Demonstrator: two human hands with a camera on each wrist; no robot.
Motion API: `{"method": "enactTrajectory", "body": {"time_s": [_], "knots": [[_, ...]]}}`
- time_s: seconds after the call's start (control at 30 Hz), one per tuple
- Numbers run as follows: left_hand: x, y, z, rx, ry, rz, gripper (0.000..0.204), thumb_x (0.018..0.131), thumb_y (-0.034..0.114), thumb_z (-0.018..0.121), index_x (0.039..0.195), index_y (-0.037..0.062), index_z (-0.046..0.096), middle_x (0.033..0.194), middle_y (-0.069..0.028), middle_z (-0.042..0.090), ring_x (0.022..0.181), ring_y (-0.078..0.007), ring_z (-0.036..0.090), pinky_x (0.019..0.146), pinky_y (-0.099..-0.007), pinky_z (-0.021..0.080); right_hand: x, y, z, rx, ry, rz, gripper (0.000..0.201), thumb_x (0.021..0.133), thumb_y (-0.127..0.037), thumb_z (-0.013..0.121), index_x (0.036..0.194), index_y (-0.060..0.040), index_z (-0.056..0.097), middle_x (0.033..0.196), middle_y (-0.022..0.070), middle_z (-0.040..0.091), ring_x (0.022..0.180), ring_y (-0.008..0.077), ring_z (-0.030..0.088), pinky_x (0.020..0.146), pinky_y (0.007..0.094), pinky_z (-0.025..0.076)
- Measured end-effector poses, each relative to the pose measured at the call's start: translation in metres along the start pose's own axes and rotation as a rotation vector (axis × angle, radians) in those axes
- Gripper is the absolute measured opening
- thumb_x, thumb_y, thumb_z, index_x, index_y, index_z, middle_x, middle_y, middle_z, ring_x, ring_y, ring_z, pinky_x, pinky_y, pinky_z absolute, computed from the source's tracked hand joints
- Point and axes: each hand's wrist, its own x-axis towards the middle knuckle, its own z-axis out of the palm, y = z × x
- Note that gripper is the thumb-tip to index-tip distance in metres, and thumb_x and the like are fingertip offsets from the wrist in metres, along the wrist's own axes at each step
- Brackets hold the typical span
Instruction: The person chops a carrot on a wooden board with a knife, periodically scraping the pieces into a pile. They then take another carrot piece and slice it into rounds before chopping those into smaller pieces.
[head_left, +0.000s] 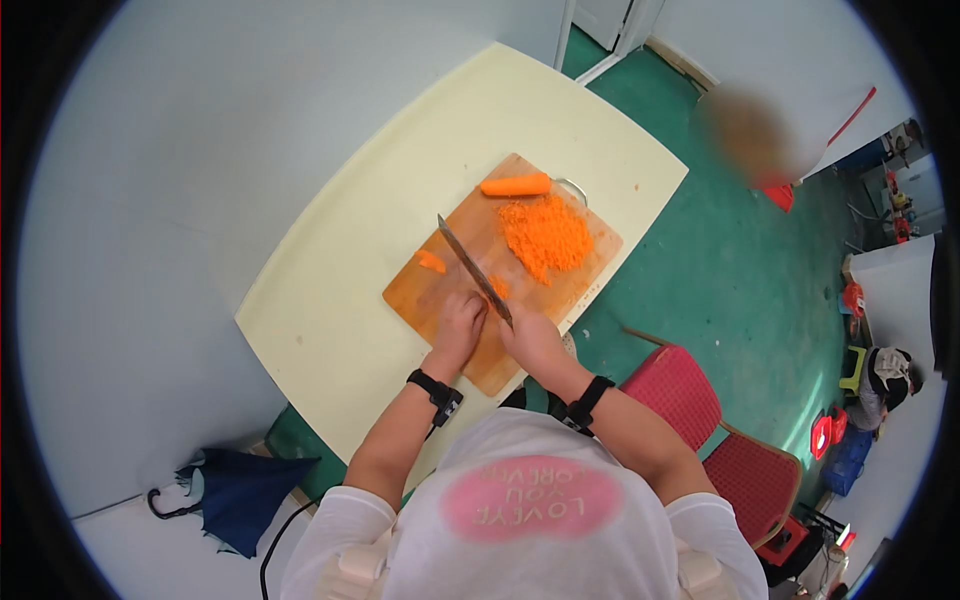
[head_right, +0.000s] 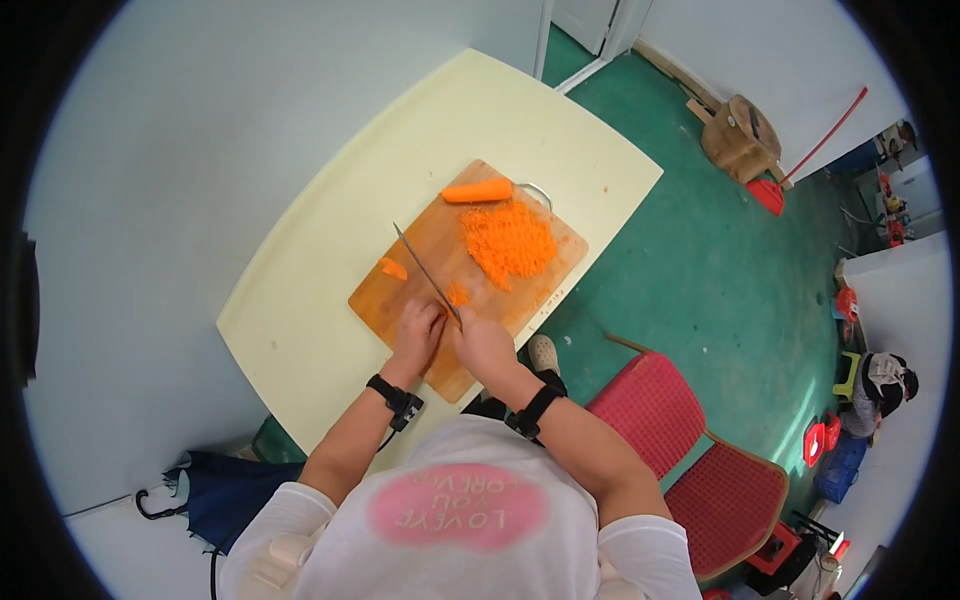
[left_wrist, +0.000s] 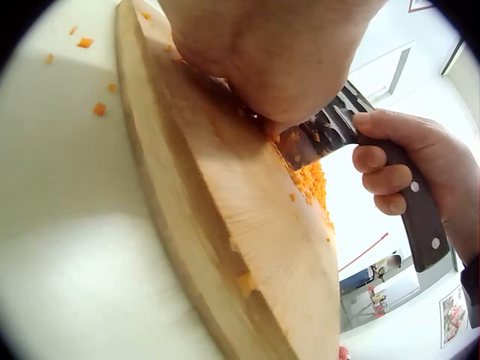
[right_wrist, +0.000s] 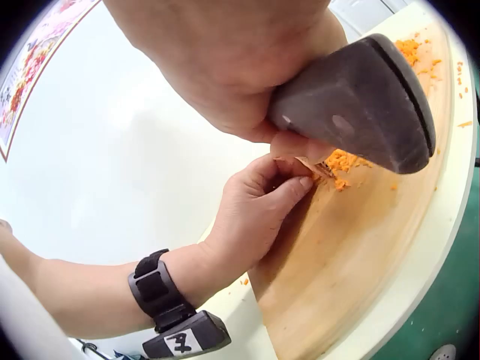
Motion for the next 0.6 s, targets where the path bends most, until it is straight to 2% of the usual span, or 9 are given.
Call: {"method": "enactTrajectory", "body": {"time_s": [0.1, 0.23, 0.3, 0.43, 0.53, 0.6], "knots": [[0.002, -0.001, 0.001, -0.038, 0.005, 0.003, 0.015, 0.071, -0.003, 0.067, 0.083, 0.0011, 0.059, 0.090, -0.0114, 0.061, 0.086, -0.0323, 0.055, 0.074, -0.0386, 0.046, -0.009, -0.006, -0.009, -0.035, -0.094, 0.036, 0.022, 0.087, -0.019, 0.055, 0.101, -0.0029, 0.052, 0.072, 0.0230, 0.063, 0.068, 0.0402, 0.062, 0.062, 0.0501, 0.049], [0.001, -0.003, -0.001, -0.033, -0.013, 0.024, 0.015, 0.071, -0.003, 0.066, 0.083, 0.0011, 0.059, 0.091, -0.0118, 0.061, 0.086, -0.0324, 0.055, 0.074, -0.0385, 0.046, -0.004, 0.000, 0.004, -0.020, -0.095, 0.056, 0.024, 0.087, -0.020, 0.055, 0.103, -0.0026, 0.052, 0.072, 0.0228, 0.063, 0.069, 0.0405, 0.062, 0.063, 0.0502, 0.049], [0.003, -0.002, -0.001, -0.031, -0.004, 0.038, 0.016, 0.071, -0.003, 0.067, 0.084, 0.0012, 0.059, 0.092, -0.0123, 0.060, 0.086, -0.0321, 0.055, 0.074, -0.0387, 0.046, 0.005, 0.001, 0.007, 0.039, -0.053, 0.070, 0.022, 0.086, -0.018, 0.056, 0.100, -0.0009, 0.053, 0.074, 0.0264, 0.061, 0.071, 0.0442, 0.060, 0.065, 0.0515, 0.047], [0.006, 0.000, -0.011, -0.032, -0.051, 0.066, 0.016, 0.072, -0.002, 0.067, 0.084, 0.0015, 0.058, 0.092, -0.0128, 0.059, 0.086, -0.0321, 0.054, 0.073, -0.0388, 0.046, 0.015, 0.008, 0.012, 0.012, -0.013, 0.008, 0.025, 0.087, -0.020, 0.055, 0.105, -0.0031, 0.052, 0.072, 0.0229, 0.063, 0.071, 0.0409, 0.063, 0.064, 0.0502, 0.049], [0.004, 0.005, -0.014, -0.059, -0.058, -0.025, 0.013, 0.075, 0.000, 0.066, 0.086, 0.0012, 0.058, 0.092, -0.0127, 0.059, 0.087, -0.0327, 0.054, 0.077, -0.0389, 0.046, 0.010, 0.007, 0.006, 0.115, 0.049, -0.063, 0.025, 0.087, -0.019, 0.055, 0.105, -0.0031, 0.053, 0.073, 0.0232, 0.063, 0.070, 0.0410, 0.062, 0.063, 0.0500, 0.049], [-0.004, 0.005, -0.012, -0.038, -0.023, -0.048, 0.015, 0.075, 0.000, 0.066, 0.087, 0.0015, 0.058, 0.094, -0.0130, 0.058, 0.087, -0.0331, 0.053, 0.077, -0.0393, 0.046, -0.001, -0.001, -0.003, 0.099, -0.039, 0.129, 0.027, 0.086, -0.015, 0.057, 0.109, -0.0016, 0.055, 0.078, 0.0258, 0.062, 0.074, 0.0445, 0.060, 0.067, 0.0503, 0.048]]}}
